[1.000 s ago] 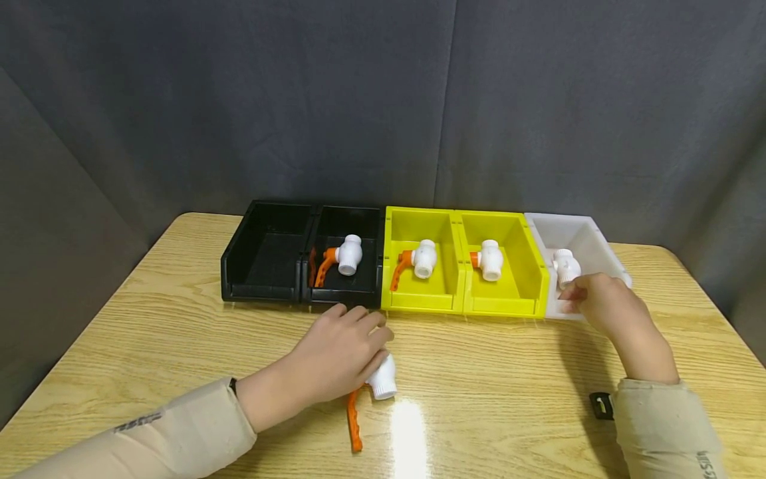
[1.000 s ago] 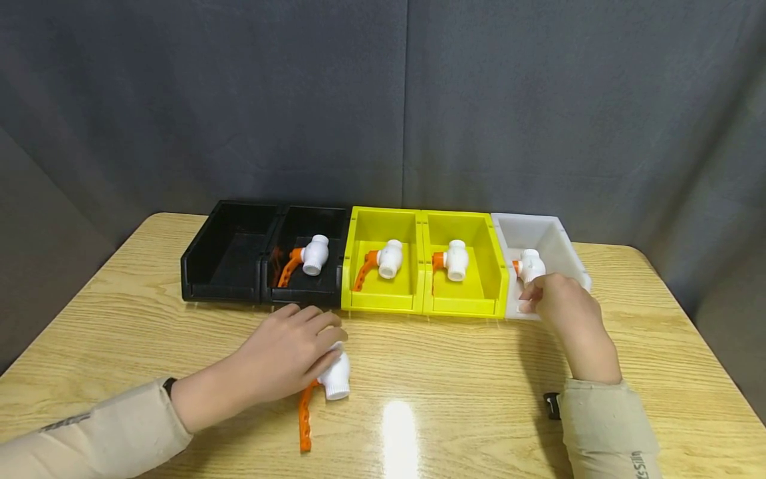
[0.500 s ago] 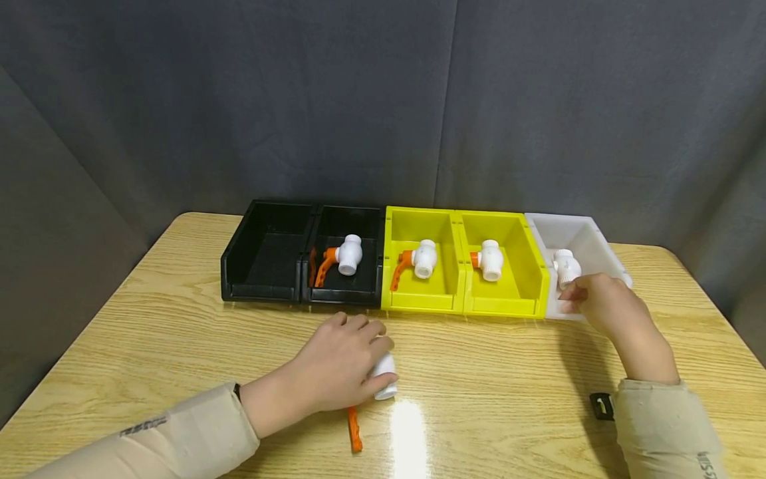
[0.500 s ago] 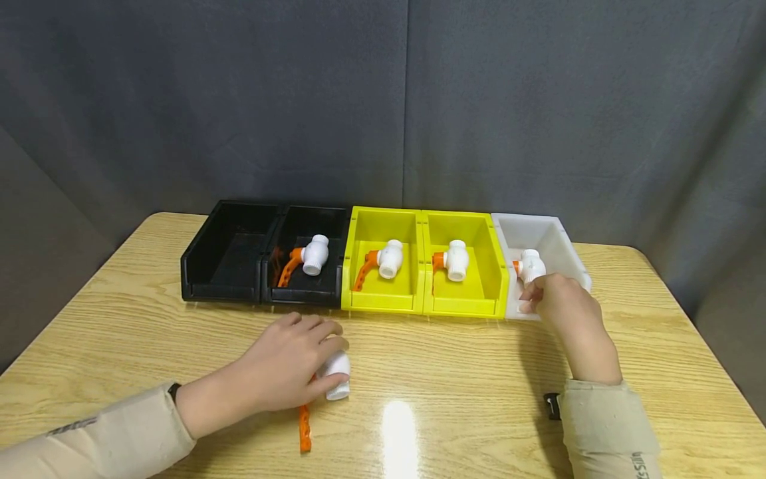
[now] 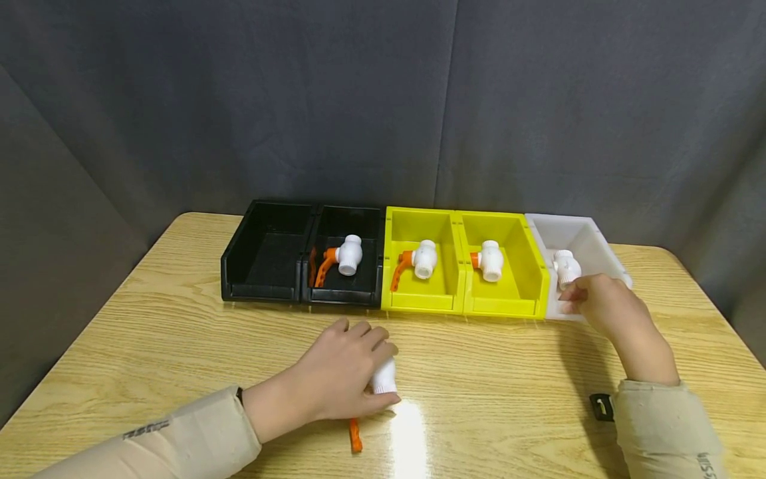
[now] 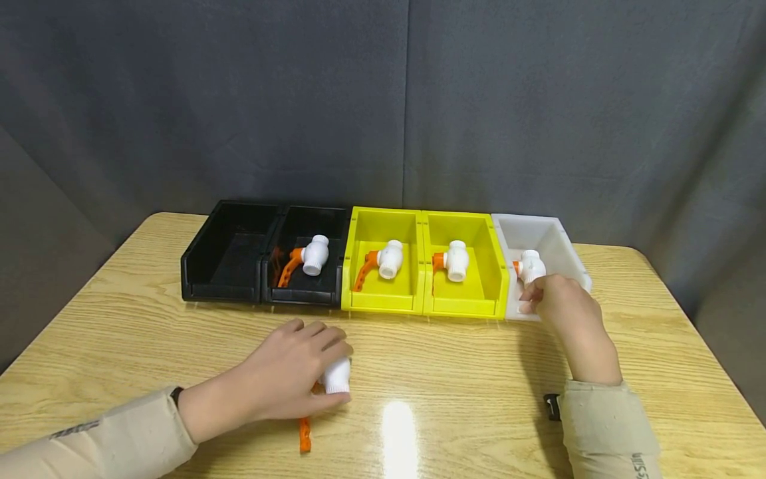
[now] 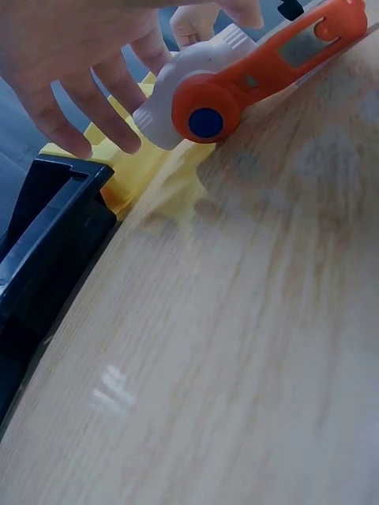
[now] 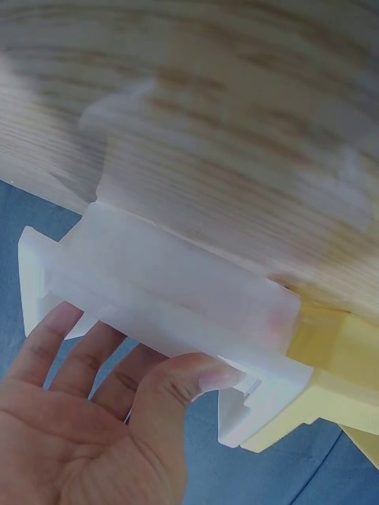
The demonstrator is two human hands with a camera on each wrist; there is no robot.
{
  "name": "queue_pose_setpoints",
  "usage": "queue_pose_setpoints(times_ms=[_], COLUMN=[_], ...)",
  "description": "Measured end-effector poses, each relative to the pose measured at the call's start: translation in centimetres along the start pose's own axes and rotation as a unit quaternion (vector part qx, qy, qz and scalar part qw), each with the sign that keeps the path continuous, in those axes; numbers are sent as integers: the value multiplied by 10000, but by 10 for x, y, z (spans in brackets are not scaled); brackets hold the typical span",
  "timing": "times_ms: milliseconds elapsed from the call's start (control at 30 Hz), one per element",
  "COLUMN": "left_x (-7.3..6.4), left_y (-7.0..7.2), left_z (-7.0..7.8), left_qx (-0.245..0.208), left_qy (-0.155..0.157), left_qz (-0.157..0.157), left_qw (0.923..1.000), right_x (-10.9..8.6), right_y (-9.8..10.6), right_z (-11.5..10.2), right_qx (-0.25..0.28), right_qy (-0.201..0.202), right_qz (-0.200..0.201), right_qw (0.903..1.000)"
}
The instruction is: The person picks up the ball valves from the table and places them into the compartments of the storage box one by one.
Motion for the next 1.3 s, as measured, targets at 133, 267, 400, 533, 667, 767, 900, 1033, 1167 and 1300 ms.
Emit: queue_pose_setpoints(times_ms=[133,267,400,533,667,767,900,1033,1167,1300], left_x=[-1,-1,0,0,0,0,-1,-1,-1,-1], left_y=[-1,-3,-5,-5,-5,-5,-4,-4,-3,-3], left_z=[1,3,4,4,5,6,6,5,5,5], left_qx=[-69,-120,-125,-165,-260,-348,-460,-591,-684,-802], left_qy=[-34,-48,-59,-76,-72,-76,-6,121,187,236], left_qz=[-89,-233,-396,-465,-514,-509,-513,-613,-653,-626], left_qw=[9999,9996,9991,9988,9983,9981,9976,9963,9953,9945], right_x=[0,0,0,-1,0,0,0,0,0,0], right_y=[0,0,0,0,0,0,-1,0,0,0], right_z=[1,0,-1,0,0,0,0,0,0,-1], right_qx=[-16,2,26,26,23,19,25,10,16,43], right_qy=[10,14,47,66,41,8,12,37,40,2], right_qz=[17,34,30,22,9,-11,15,54,41,16], right_qw=[10000,10000,10000,10000,10000,10000,10000,10000,10000,10000])
Point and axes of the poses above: each hand's wrist, its own x-axis towards the middle knuckle, its own y-axis out of the back of the hand, z = x × y, the point moved 2 cm from there along x, towards the middle knuckle, and after that the axes turned 1 degree about y, right-handed, at the moved point
